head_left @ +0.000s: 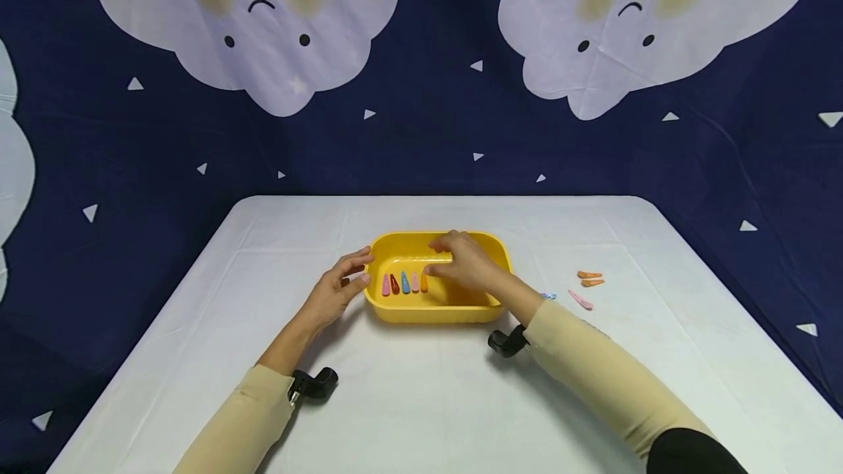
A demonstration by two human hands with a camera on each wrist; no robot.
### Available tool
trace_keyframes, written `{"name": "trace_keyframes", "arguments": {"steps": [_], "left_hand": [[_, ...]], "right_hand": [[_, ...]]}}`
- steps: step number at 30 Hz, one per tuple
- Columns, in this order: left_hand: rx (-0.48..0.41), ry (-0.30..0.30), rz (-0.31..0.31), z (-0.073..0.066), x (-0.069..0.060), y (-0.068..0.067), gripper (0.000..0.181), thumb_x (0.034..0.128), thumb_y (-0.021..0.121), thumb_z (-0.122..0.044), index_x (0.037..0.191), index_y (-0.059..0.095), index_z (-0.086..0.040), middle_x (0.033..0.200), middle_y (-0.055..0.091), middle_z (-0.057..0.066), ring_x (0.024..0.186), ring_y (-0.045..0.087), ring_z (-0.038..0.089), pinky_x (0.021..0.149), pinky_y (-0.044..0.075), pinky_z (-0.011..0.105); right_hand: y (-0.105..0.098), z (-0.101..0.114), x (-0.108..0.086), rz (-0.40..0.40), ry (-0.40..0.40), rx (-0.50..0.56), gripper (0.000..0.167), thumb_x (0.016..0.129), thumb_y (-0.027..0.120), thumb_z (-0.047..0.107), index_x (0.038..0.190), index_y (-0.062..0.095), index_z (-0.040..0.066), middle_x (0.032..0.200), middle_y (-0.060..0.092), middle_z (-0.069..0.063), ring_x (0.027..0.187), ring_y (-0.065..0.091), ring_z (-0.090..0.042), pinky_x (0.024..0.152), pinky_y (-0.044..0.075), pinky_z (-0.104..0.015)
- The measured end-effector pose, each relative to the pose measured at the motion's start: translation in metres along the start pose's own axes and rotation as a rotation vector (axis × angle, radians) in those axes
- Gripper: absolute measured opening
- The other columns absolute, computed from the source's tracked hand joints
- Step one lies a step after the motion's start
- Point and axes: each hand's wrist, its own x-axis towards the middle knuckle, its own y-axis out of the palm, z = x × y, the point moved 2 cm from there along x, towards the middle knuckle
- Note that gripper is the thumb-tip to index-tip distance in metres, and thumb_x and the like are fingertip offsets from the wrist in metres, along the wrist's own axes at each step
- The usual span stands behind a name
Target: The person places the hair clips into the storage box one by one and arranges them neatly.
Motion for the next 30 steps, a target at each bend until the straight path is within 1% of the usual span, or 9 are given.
{"name": "trace_keyframes", "arguments": {"steps": [3,6,9,11,14,20,23,27,30], "left_hand": [[-0.001,0.005,0.004,-0.001,0.0,-0.001,0.04,0.0957,0.054,-0.015,0.133,0.05,-0.001,0.151,0.036,0.01,0.132,0.041,0.035,0.094,0.036,0.031],[-0.011,0.01,0.011,-0.002,0.0,-0.001,0.04,0.0953,0.055,-0.014,0.132,0.05,0.0,0.151,0.036,0.011,0.138,0.035,0.033,0.097,0.036,0.034],[-0.016,0.009,0.012,-0.002,0.0,-0.001,0.039,0.0949,0.055,-0.013,0.132,0.05,-0.001,0.152,0.036,0.01,0.141,0.029,0.031,0.103,0.034,0.044],[-0.015,0.015,0.013,-0.002,0.0,-0.001,0.039,0.0949,0.055,-0.013,0.132,0.05,-0.001,0.152,0.035,0.011,0.142,0.027,0.033,0.106,0.032,0.051],[-0.014,0.023,0.012,-0.002,0.0,-0.001,0.039,0.0949,0.055,-0.014,0.132,0.05,0.0,0.152,0.035,0.012,0.142,0.025,0.035,0.109,0.027,0.058],[-0.024,0.029,0.015,-0.002,0.001,-0.001,0.039,0.0949,0.056,-0.015,0.131,0.051,-0.001,0.152,0.035,0.011,0.143,0.022,0.035,0.111,0.023,0.061],[-0.026,0.031,0.018,-0.001,0.001,-0.001,0.04,0.095,0.056,-0.016,0.131,0.05,-0.001,0.152,0.034,0.011,0.143,0.02,0.036,0.111,0.021,0.062],[-0.027,0.016,0.024,-0.001,0.001,-0.001,0.041,0.0953,0.055,-0.017,0.133,0.05,-0.002,0.152,0.034,0.009,0.142,0.019,0.034,0.112,0.019,0.062],[-0.022,0.01,0.028,0.0,0.001,-0.001,0.042,0.0955,0.055,-0.018,0.134,0.049,-0.002,0.153,0.034,0.009,0.141,0.021,0.033,0.112,0.019,0.061]], "right_hand": [[-0.007,0.001,-0.005,-0.028,0.003,0.029,0.053,0.084,0.07,0.035,0.127,0.058,0.007,0.119,0.06,-0.01,0.113,0.051,-0.026,0.101,0.043,-0.041],[-0.015,0.001,-0.012,-0.059,0.017,0.052,0.052,0.084,0.07,0.036,0.127,0.058,0.009,0.119,0.059,-0.008,0.114,0.051,-0.026,0.1,0.043,-0.042],[-0.024,-0.001,-0.018,-0.095,0.017,0.062,0.052,0.084,0.069,0.038,0.126,0.059,0.011,0.119,0.06,-0.006,0.114,0.052,-0.026,0.1,0.043,-0.044],[-0.03,-0.002,-0.023,-0.123,0.014,0.066,0.051,0.084,0.069,0.039,0.126,0.059,0.012,0.119,0.06,-0.005,0.114,0.052,-0.025,0.099,0.043,-0.045],[-0.039,-0.006,-0.029,-0.166,0.009,0.079,0.049,0.085,0.068,0.039,0.125,0.06,0.013,0.119,0.06,-0.004,0.114,0.053,-0.025,0.099,0.043,-0.045],[-0.053,-0.016,-0.044,-0.213,0.042,0.113,0.045,0.086,0.067,0.037,0.125,0.06,0.015,0.121,0.059,-0.005,0.114,0.052,-0.026,0.1,0.043,-0.045],[-0.058,-0.021,-0.05,-0.24,0.045,0.109,0.046,0.086,0.068,0.036,0.125,0.06,0.013,0.121,0.059,-0.006,0.114,0.053,-0.027,0.099,0.043,-0.045],[-0.062,-0.029,-0.059,-0.269,0.036,0.094,0.047,0.085,0.068,0.036,0.124,0.059,0.012,0.12,0.06,-0.008,0.114,0.053,-0.028,0.099,0.044,-0.047],[-0.064,-0.033,-0.065,-0.277,0.044,0.088,0.046,0.086,0.068,0.037,0.124,0.059,0.013,0.12,0.059,-0.008,0.113,0.053,-0.029,0.098,0.044,-0.048]]}}
